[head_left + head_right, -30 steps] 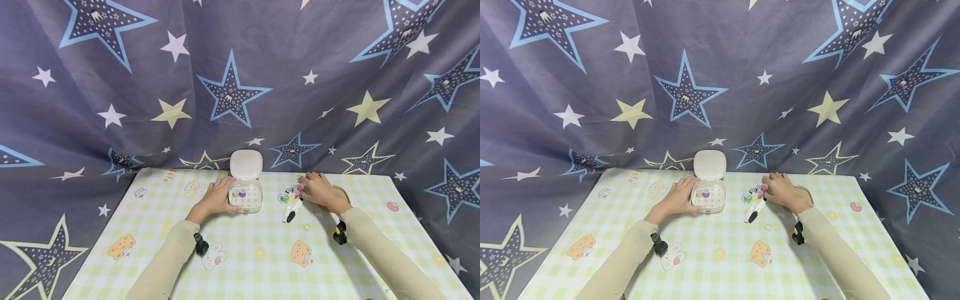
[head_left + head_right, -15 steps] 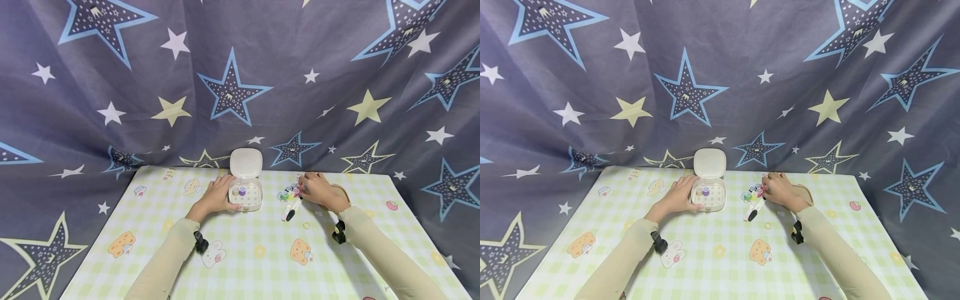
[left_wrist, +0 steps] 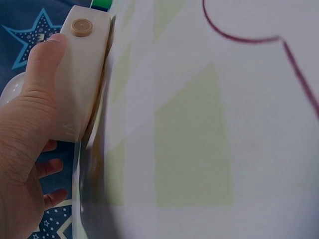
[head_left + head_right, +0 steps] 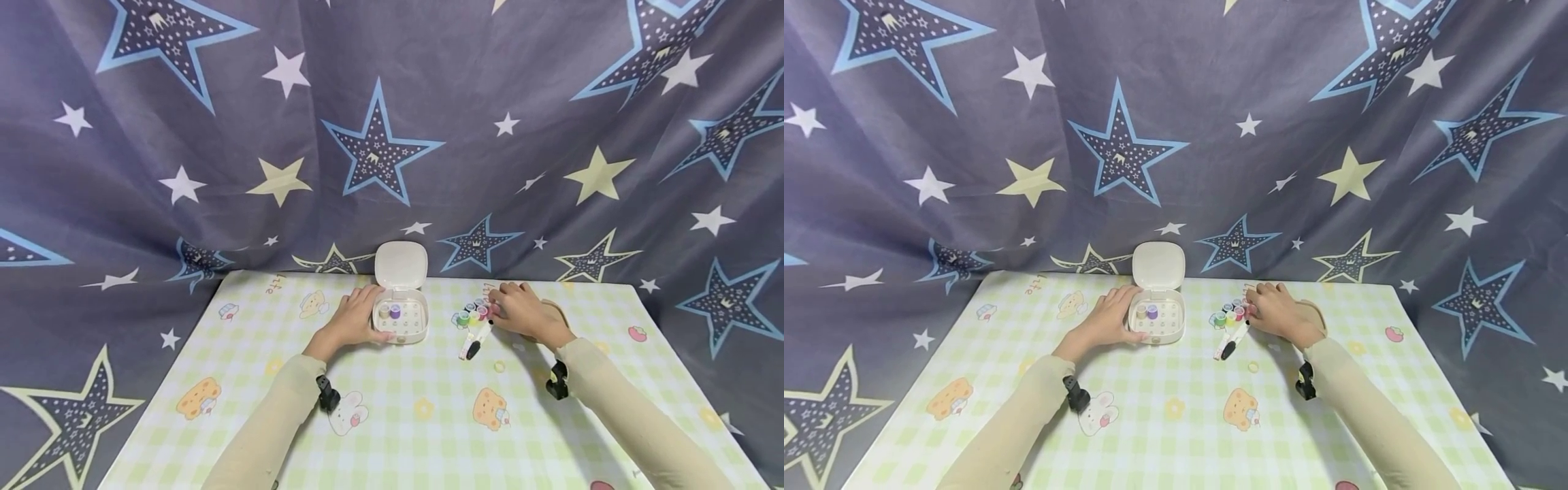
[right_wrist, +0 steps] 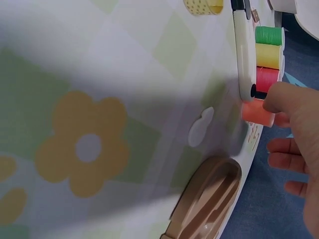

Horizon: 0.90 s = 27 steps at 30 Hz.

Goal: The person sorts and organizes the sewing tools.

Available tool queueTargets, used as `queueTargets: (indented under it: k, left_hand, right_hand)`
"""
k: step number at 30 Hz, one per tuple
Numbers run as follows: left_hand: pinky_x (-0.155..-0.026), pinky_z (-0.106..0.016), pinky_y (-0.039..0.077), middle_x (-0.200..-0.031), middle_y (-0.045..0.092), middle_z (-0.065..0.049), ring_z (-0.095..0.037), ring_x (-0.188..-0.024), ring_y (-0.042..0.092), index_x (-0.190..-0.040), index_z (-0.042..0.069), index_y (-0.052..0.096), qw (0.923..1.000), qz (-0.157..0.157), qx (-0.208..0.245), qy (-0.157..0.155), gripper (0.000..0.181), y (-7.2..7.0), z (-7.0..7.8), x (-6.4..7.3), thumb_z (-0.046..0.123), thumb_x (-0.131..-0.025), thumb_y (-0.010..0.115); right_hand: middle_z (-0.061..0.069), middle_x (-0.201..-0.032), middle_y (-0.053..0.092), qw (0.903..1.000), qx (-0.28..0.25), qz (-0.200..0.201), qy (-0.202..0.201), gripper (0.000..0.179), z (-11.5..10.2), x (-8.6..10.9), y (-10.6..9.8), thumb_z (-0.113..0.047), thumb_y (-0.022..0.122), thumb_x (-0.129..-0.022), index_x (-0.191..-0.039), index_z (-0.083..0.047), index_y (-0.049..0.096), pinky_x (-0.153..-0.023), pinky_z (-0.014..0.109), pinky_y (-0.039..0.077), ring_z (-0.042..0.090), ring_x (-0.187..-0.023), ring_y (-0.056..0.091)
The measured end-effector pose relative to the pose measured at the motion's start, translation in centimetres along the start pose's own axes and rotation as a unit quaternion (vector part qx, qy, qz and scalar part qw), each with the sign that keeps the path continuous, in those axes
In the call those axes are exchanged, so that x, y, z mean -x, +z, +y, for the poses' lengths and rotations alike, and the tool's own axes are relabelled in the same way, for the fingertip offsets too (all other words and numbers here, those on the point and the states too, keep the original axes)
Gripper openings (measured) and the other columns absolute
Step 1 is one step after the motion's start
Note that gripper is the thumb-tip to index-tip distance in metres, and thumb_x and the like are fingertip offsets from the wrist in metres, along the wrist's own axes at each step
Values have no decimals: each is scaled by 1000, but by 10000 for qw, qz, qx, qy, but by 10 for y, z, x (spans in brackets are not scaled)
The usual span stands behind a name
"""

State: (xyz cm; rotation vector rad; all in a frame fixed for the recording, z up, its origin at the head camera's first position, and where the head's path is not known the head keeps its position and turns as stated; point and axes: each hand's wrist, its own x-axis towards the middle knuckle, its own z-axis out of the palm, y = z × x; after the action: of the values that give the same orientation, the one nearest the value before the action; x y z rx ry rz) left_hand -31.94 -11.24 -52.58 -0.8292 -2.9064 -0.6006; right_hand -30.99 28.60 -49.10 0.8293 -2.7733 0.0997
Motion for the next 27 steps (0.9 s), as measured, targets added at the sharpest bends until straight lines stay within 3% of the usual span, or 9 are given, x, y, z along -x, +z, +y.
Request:
queueTargets:
  k: [17,27]
  left_hand:
    - [-97,-51,42,-151,45,-10,-31,-129,46,-154,10,36,9999,-16,131,-41,110,-1,2,2,61,-70,86]
    - [-98,-49,42,-151,45,-8,-30,-128,46,-154,11,37,10000,-7,18,-88,110,-2,4,3,62,-70,85]
  right_hand:
    - [6,-90,63,9999,-24,-114,3,25,1,4,-2,-23,80,-83,-103,-10,73,-80,50,44,27,-84,60]
    - [4,-86,62,9999,-104,-10,77,15,-1,7,-2,-23,77,-87,-93,-11,71,-79,48,42,24,-81,57]
